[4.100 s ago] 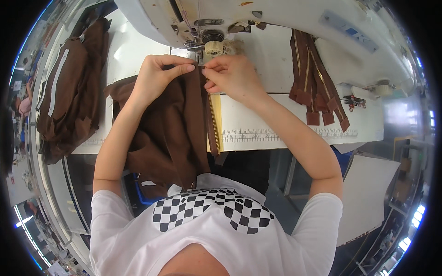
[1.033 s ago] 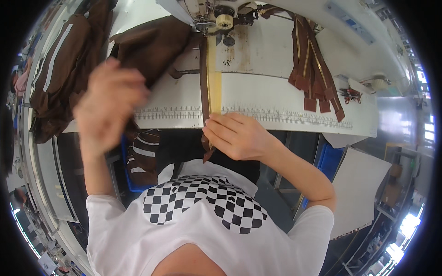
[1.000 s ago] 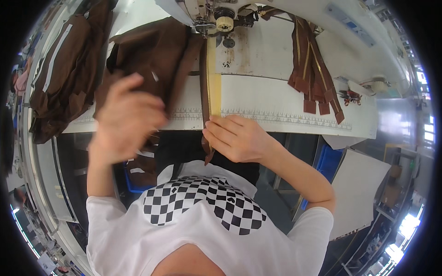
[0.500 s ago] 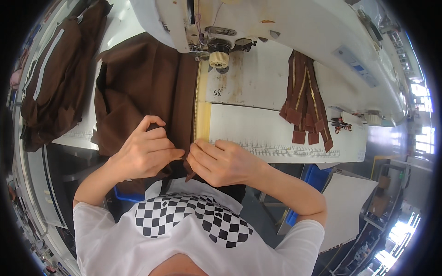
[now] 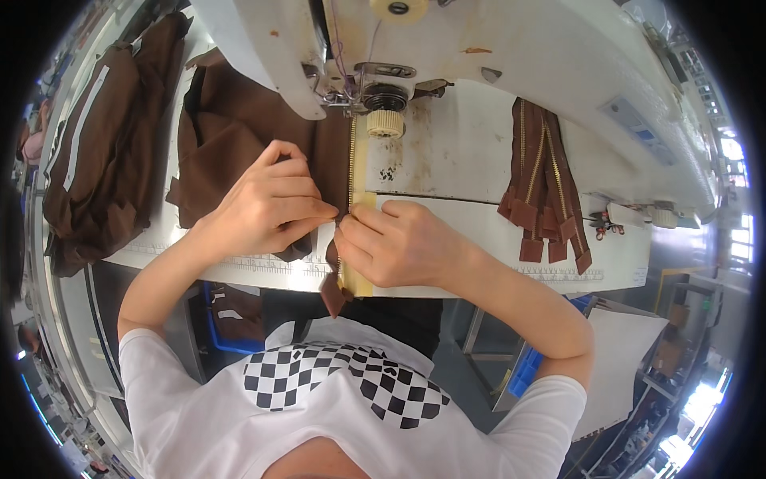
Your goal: Sewing a zipper onto a piece of brown fabric using an industrial sewing machine.
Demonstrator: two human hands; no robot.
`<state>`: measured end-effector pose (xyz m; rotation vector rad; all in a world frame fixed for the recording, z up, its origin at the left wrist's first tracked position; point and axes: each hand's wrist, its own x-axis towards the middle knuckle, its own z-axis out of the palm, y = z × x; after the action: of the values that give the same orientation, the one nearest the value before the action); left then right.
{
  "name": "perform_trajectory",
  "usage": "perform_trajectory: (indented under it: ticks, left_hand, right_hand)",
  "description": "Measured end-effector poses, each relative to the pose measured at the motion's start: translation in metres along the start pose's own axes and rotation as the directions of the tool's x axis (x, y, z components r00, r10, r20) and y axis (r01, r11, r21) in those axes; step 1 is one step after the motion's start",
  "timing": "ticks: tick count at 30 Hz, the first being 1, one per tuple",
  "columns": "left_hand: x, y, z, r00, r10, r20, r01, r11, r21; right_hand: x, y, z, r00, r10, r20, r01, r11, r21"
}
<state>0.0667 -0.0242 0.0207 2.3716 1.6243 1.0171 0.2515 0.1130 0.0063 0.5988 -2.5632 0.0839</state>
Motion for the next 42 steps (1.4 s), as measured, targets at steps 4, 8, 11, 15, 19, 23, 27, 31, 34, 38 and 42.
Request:
perform_trajectory:
  ticks: [4,8,11,15,19,23,27,31,34,38,42]
  left_hand:
    - [0.009,-0.016,-0.004,0.999,0.045,0.002,-0.045,0.997,0.063]
    - [0.018,-0.028,-0.01,0.998,0.057,0.013,-0.058,0.994,0.097]
    - [0.024,-0.039,-0.012,0.998,0.034,0.053,-0.039,0.993,0.112]
    - [0.029,-0.052,-0.012,0.997,0.01,0.073,-0.019,0.992,0.122]
    - [0.023,-0.049,-0.01,0.998,0.011,0.054,-0.019,0.988,0.154]
    - [0.022,-0.043,-0.008,1.0,0.011,0.009,-0.013,0.985,0.174]
    - [0.016,-0.047,-0.003,0.997,0.072,-0.028,-0.064,0.976,0.207]
    - [0.017,-0.044,-0.004,0.992,0.123,-0.032,-0.112,0.962,0.248]
    - [0.022,-0.046,-0.008,0.989,0.144,0.013,-0.141,0.938,0.318]
    - [0.026,-0.057,-0.011,0.994,0.107,-0.009,-0.1,0.958,0.267]
    - [0.025,-0.065,-0.015,0.999,-0.049,-0.02,0.052,0.983,0.174]
  right_hand:
    - [0.003,0.012,0.002,1.0,-0.008,0.005,0.008,1.0,0.004]
    - [0.008,0.025,0.008,0.999,0.008,-0.041,-0.01,0.999,-0.047]
    - [0.009,0.035,0.01,0.999,0.017,-0.035,-0.019,0.998,-0.052]
    - [0.013,0.042,0.017,0.992,0.076,-0.097,-0.079,0.996,-0.034]
    - [0.012,0.021,0.01,0.992,0.106,-0.069,-0.108,0.994,-0.034]
    - [0.007,0.017,0.009,0.979,0.204,-0.012,-0.203,0.978,0.044]
    - [0.01,0.017,0.008,0.981,0.191,-0.041,-0.189,0.981,0.042]
    - [0.009,0.018,0.007,0.981,0.191,-0.022,-0.189,0.98,0.065]
    - [0.01,0.022,0.007,0.978,0.209,-0.02,-0.209,0.978,0.023]
    - [0.011,0.033,0.011,0.97,0.239,-0.04,-0.239,0.971,0.002]
    - [0.007,0.036,0.008,0.916,0.4,-0.002,-0.399,0.914,0.068]
